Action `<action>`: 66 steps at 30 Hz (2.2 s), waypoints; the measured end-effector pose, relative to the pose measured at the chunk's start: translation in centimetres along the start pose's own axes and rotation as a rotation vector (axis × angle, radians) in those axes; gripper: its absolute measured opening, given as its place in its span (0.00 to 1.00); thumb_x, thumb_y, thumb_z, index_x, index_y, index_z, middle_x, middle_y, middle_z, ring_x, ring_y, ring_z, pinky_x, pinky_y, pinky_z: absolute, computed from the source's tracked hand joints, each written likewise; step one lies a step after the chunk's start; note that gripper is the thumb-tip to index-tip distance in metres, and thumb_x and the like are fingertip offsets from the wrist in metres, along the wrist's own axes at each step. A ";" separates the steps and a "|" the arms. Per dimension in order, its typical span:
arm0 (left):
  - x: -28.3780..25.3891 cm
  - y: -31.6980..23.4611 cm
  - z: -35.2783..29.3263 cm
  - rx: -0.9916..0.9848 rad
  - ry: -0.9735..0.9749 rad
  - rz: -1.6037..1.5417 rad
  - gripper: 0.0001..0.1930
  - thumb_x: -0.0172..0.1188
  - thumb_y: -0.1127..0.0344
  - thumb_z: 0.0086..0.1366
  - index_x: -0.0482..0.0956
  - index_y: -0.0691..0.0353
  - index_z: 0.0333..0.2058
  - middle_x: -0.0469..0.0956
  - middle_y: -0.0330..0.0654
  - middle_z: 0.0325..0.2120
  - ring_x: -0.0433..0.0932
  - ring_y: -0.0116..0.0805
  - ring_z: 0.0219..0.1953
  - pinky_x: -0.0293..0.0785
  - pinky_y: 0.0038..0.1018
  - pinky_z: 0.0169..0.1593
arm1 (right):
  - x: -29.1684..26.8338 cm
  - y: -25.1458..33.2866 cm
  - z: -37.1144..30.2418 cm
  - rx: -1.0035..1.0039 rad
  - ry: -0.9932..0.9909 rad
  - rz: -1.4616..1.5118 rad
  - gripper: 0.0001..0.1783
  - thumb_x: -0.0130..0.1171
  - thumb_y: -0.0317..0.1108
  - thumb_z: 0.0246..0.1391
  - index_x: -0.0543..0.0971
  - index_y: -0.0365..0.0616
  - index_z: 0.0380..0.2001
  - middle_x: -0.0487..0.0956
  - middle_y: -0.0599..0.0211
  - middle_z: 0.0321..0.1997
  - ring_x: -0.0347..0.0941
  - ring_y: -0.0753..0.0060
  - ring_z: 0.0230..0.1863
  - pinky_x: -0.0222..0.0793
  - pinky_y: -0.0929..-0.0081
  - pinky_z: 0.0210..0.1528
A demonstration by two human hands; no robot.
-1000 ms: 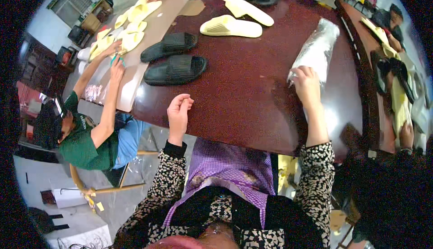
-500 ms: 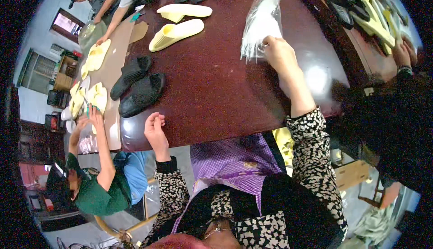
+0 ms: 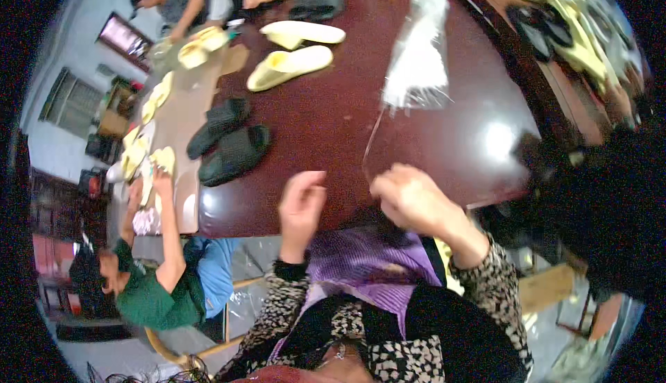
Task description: The person attaches pairs of slippers together by threading and fastening plastic ties through them by hand.
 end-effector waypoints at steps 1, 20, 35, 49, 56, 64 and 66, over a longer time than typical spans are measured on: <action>1.8 -1.8 0.1 0.046 0.072 -0.110 0.07 0.55 0.77 0.61 0.76 0.66 0.38 0.76 0.41 0.36 0.75 0.29 0.38 0.71 0.24 0.44 | -0.3 1.3 0.1 -0.047 0.011 0.056 0.05 0.55 0.23 0.39 0.72 0.42 0.24 0.74 0.59 0.25 0.71 0.55 0.29 0.69 0.63 0.33; -5.8 0.4 -1.1 -0.375 -0.252 -0.631 0.06 0.51 0.71 0.65 0.75 0.66 0.35 0.74 0.35 0.22 0.71 0.21 0.23 0.68 0.17 0.29 | 3.2 3.4 10.2 0.019 0.173 0.795 0.23 0.60 0.25 0.46 0.72 0.35 0.49 0.79 0.66 0.34 0.72 0.80 0.32 0.69 0.80 0.33; -14.5 4.0 2.2 -0.062 -0.499 0.102 0.09 0.54 0.73 0.60 0.76 0.64 0.40 0.76 0.37 0.33 0.75 0.26 0.33 0.72 0.20 0.37 | 9.7 0.7 10.5 0.551 0.318 1.083 0.04 0.51 0.28 0.55 0.74 0.39 0.32 0.72 0.72 0.18 0.62 0.87 0.15 0.54 0.89 0.17; -23.4 19.4 12.7 -0.292 0.204 0.957 0.38 0.64 0.55 0.49 0.62 0.70 0.56 0.61 0.57 0.58 0.59 0.53 0.61 0.57 0.40 0.62 | 9.9 -4.0 11.4 0.608 0.014 1.450 0.04 0.51 0.28 0.57 0.74 0.40 0.31 0.70 0.73 0.17 0.58 0.86 0.15 0.54 0.88 0.17; -21.8 20.3 15.5 -0.259 0.074 0.788 0.31 0.60 0.59 0.51 0.65 0.72 0.51 0.67 0.59 0.52 0.65 0.54 0.57 0.62 0.42 0.58 | 9.4 -4.5 11.3 0.579 -0.013 1.496 0.04 0.51 0.28 0.57 0.74 0.41 0.31 0.71 0.71 0.18 0.59 0.85 0.14 0.55 0.87 0.16; -16.1 17.4 14.2 -0.069 0.071 0.908 0.15 0.59 0.62 0.54 0.70 0.70 0.33 0.76 0.60 0.33 0.73 0.58 0.41 0.69 0.47 0.44 | 9.6 -5.0 12.0 0.529 0.006 1.511 0.05 0.51 0.30 0.57 0.74 0.41 0.32 0.70 0.72 0.17 0.59 0.84 0.15 0.55 0.85 0.17; -12.9 15.1 13.9 -0.157 0.061 0.837 0.16 0.61 0.61 0.53 0.71 0.70 0.31 0.75 0.60 0.33 0.73 0.59 0.40 0.69 0.46 0.44 | 9.4 -5.6 11.8 0.536 -0.001 1.511 0.05 0.52 0.30 0.57 0.74 0.41 0.32 0.70 0.72 0.17 0.59 0.84 0.15 0.55 0.85 0.17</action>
Point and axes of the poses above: each hand's wrist, its own z-axis towards the middle knuckle, its own x-axis out of the palm, y = z × x, the point moved 5 cm from there along z, towards the middle knuckle
